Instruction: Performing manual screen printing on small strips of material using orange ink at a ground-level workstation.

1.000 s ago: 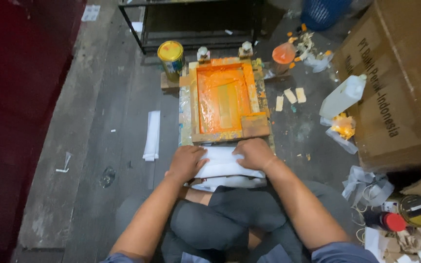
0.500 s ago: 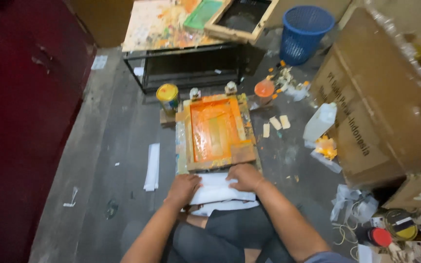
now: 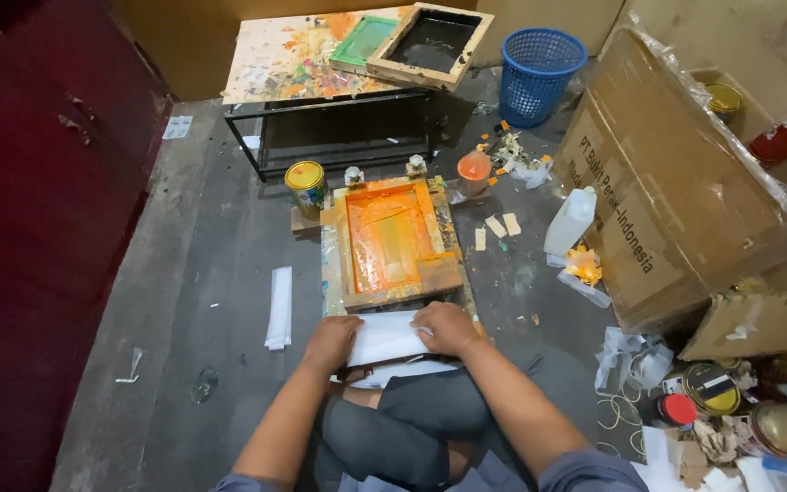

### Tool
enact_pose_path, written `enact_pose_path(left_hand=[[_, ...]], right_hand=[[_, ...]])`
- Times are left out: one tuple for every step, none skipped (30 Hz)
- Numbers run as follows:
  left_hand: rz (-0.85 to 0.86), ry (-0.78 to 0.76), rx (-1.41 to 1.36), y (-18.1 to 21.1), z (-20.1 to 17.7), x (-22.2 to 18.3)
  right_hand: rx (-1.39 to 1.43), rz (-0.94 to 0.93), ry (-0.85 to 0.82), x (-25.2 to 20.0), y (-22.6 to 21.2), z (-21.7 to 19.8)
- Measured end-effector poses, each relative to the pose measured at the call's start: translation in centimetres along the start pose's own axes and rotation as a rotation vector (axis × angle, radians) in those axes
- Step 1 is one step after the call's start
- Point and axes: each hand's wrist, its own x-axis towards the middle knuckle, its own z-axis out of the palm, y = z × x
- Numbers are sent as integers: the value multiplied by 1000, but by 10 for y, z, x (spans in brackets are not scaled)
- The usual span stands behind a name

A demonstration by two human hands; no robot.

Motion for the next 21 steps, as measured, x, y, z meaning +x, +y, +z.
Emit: enact_pose_path(left_hand=[[-3,0,-1,-2,1,1],[-9,6,-15,-3,3,0],[-16,11,-30,-4,5,0],[-20,11,-33,-4,3,-1],[3,12,-19,-4,2,-2],[31,14,-4,-4,0,-1],[30,15,-5,-4,0,-2],[28,16,-11,-5,0,-2],[26,16,-16,-5,1,-2],[24,17,-18,-3,0,-1],[31,17,-5,-2,-1,1],[37,15,8,0,-2,2],[34,14,6,0,-1,1],[41,19,0,0,0,1],[48,25,-7,0,0,1],[47,25,-7,0,0,1],[52,47,-13,0,0,1],[58,68,-18,0,-1,1],[57,67,-18,-1,1,1],[26,89,-69,-2,3,2],[-4,110,-120,-3,5,3]], right_hand=[[0,-2,-2,0,-2,2],[-4,-5,12,-1,-3,4],[-9,-8,27,-1,-5,6],[-9,-10,22,-3,-7,7],[-26,-13,50,-5,-9,7],[-45,-15,81,-6,-10,6],[-46,-16,80,-6,-9,7],[-47,-8,96,-6,-8,8],[-49,0,112,-7,-7,9],[-50,-2,109,-6,-5,10],[-32,33,112,-6,-3,11],[-12,69,114,-6,-1,13],[-11,68,110,-7,-3,13],[-7,97,115,-7,-4,12],[-3,127,119,-7,-6,12],[-3,126,118,-7,-7,11],[19,112,148,-8,-7,10],[41,99,178,-8,-8,10],[41,98,177,-7,-8,9],[35,106,206,-6,-8,9],[28,113,235,-5,-8,8]])
